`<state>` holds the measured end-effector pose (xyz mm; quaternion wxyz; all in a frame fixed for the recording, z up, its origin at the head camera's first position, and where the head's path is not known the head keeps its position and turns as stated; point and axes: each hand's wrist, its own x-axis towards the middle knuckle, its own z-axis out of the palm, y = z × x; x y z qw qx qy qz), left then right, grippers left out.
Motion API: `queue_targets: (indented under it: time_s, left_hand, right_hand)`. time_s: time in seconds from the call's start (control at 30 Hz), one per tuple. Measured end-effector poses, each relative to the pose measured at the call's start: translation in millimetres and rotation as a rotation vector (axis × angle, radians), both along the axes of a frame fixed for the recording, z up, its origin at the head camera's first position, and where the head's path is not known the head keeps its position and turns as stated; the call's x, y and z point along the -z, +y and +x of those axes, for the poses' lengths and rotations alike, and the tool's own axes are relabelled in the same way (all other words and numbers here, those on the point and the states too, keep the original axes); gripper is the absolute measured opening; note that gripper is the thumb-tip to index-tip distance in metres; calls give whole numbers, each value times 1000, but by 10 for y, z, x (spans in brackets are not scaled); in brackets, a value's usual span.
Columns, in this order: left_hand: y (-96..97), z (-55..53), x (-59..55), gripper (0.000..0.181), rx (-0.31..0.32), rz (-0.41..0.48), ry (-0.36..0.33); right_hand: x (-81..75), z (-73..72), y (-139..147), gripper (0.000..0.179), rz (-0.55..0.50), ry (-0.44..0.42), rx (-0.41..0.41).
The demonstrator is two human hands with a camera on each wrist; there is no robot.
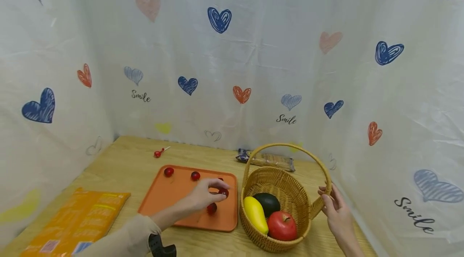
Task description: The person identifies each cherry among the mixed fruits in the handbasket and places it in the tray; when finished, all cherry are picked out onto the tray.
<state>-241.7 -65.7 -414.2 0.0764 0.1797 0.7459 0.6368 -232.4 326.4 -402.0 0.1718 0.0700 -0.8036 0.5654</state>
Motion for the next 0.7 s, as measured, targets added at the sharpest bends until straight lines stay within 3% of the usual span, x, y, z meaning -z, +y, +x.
queue_targets:
  time_s: [0.17, 0.4, 0.7]
  left_hand:
    - [-193, -30, 49, 20, -103, -62, 78]
    - [-499, 46, 158, 21, -207, -67, 54]
    - [-918, 174, 312, 20, -379, -167, 67]
  right_hand:
    - [-60, -6, 24, 47, 11, 17, 3]
    - [-57, -2, 26, 51, 16, -7, -2]
    - [-13, 7, 0, 58, 14, -28, 6]
